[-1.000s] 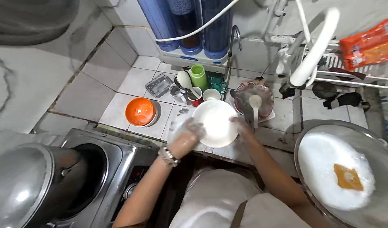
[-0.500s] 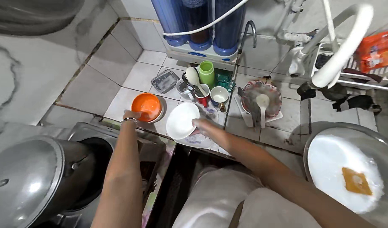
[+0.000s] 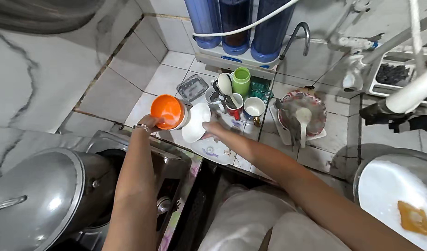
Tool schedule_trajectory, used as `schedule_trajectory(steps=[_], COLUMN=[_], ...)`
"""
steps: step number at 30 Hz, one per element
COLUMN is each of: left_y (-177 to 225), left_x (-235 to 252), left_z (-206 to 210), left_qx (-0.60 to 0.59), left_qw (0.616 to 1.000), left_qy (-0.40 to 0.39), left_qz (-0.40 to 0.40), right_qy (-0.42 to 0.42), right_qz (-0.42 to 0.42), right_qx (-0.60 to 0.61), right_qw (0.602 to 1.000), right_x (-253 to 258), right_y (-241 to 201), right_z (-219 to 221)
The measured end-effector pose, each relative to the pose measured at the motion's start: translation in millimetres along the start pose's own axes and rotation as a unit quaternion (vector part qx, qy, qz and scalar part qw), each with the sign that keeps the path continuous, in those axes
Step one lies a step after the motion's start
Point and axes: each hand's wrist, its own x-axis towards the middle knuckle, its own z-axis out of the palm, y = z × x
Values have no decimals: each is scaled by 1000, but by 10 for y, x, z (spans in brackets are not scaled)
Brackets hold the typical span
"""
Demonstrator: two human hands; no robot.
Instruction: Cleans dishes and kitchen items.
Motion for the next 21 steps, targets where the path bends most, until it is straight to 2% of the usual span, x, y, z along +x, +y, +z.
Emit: schedule_trajectory(steps=[3, 6, 11, 16, 21], left_y=[294, 408, 205, 57, -34], left_x=[-230, -307, -108, -4, 126], left_z=[-26, 46, -13, -101, -137], left_qx=[66, 116, 127, 166, 202], left_qw=[997, 991, 991, 986, 979], left_qy=[-46, -72, -37, 13, 14], left_qz=[11, 7, -19, -1, -4], right_qy=[-21, -36, -67, -94, -103], right_qz=[-6, -31, -59, -52, -48], right_qx=[12, 22, 28, -8, -49], right_qw=[1000, 999, 996, 994, 992], right_x=[191, 349, 659, 913, 1124], right_y=[19, 38, 106, 66, 15], right_z=[102, 233, 347, 440, 455])
